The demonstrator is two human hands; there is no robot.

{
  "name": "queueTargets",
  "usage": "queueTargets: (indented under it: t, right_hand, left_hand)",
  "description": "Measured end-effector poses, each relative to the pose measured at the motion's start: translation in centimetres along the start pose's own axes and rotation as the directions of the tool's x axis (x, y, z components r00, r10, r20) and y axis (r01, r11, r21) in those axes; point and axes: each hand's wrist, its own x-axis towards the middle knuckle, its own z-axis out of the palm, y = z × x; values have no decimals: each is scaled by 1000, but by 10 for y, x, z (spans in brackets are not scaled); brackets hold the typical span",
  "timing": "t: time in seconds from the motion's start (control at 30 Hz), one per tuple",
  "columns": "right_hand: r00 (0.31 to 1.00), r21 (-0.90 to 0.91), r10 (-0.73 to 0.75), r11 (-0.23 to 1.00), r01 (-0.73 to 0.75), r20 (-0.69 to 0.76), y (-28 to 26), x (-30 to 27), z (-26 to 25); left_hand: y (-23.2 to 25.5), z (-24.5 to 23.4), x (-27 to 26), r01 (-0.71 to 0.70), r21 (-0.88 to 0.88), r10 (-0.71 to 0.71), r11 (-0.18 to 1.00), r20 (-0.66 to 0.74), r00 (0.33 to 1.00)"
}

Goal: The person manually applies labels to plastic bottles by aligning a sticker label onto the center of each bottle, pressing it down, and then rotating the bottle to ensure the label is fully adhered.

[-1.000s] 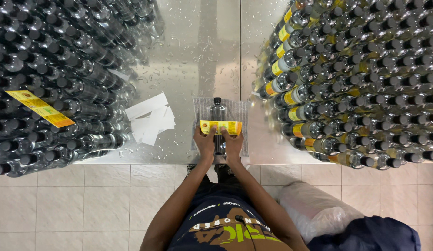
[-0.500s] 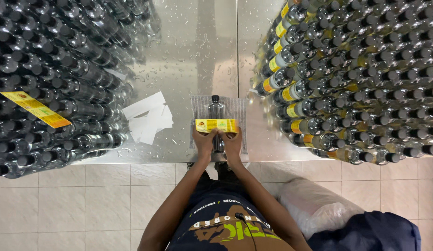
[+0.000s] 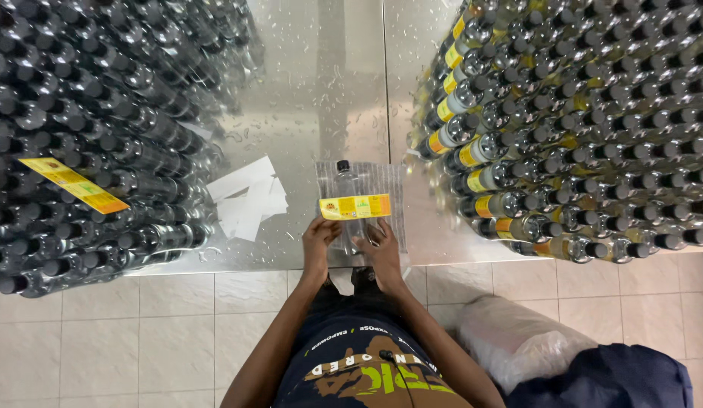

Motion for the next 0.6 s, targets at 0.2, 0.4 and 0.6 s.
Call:
queueTargets:
  t: [0.2, 0.4, 0.6]
  right_hand:
    - [969, 202, -78, 979, 29, 237, -45, -53, -4]
    - [903, 252, -172, 965, 74, 394, -45, -65, 3]
    - [837, -138, -540, 825, 547, 92, -97, -63, 25]
  left_hand:
    - [75, 2, 8, -144, -269, 210, 952, 234, 949]
    - [129, 9, 35, 59, -681, 430, 730, 525, 734]
    - [151, 15, 27, 72, -609, 331, 790, 522, 786]
